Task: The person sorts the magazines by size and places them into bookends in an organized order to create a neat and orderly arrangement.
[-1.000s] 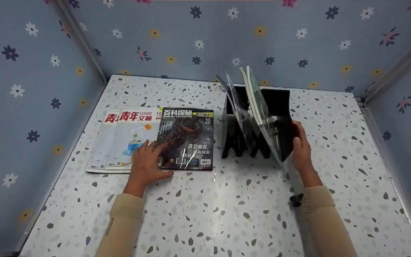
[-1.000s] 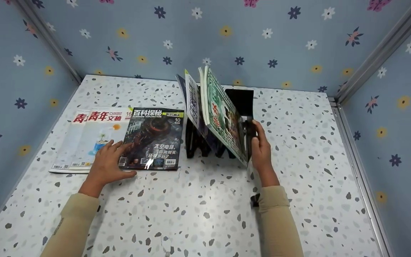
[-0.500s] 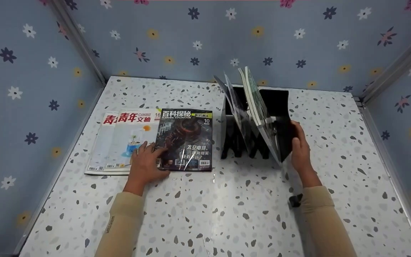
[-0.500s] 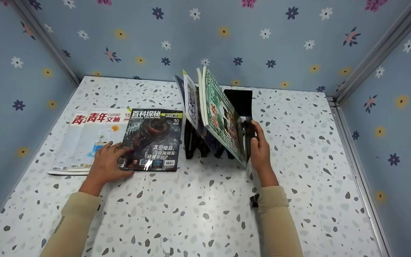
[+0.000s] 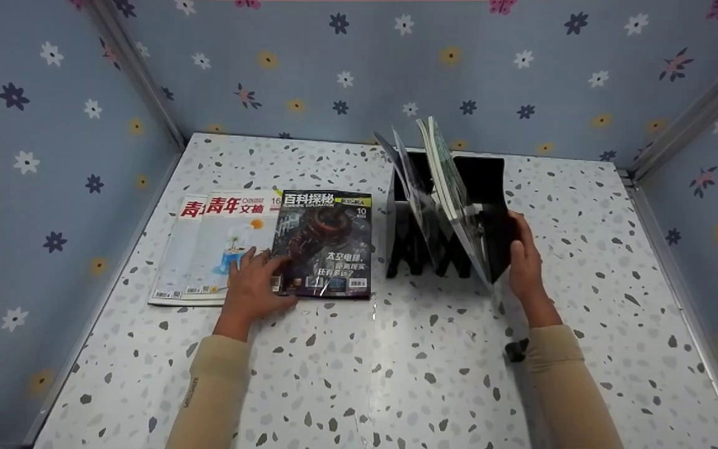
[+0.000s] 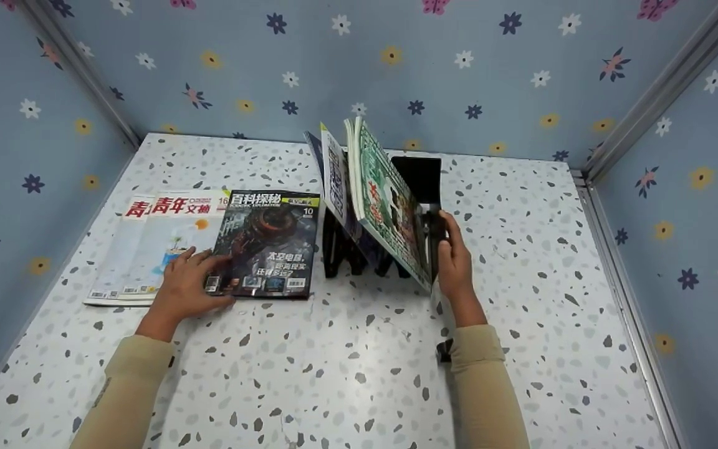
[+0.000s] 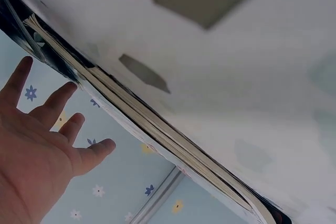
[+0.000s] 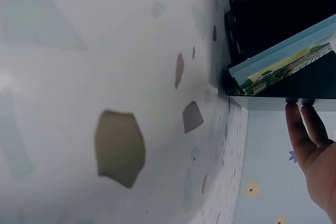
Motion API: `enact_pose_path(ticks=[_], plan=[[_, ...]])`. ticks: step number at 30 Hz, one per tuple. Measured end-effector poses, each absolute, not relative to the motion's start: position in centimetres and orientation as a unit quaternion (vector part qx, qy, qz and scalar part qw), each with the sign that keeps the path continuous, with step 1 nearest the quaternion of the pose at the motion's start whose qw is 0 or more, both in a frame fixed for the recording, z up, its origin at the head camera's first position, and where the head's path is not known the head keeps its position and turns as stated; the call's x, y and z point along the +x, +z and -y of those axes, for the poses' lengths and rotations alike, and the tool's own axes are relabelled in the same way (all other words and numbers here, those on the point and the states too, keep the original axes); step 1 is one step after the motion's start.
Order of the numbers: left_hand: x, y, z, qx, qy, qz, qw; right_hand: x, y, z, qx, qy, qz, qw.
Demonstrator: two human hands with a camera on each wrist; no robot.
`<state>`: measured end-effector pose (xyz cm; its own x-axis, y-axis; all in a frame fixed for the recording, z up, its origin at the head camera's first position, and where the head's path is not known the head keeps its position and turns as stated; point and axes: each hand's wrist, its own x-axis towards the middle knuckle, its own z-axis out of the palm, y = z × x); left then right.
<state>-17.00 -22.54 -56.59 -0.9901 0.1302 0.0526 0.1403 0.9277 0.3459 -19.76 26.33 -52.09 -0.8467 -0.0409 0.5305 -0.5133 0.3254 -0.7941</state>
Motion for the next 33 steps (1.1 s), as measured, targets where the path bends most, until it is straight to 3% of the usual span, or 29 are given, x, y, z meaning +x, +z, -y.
enact_pose_path(ticks=[33], plan=[[-16.86,-56.18,22.82,-0.046,-0.231,0.966,0.103,-19.77,-52.22,-26.32,0.171,0.55,0.787,0.224]])
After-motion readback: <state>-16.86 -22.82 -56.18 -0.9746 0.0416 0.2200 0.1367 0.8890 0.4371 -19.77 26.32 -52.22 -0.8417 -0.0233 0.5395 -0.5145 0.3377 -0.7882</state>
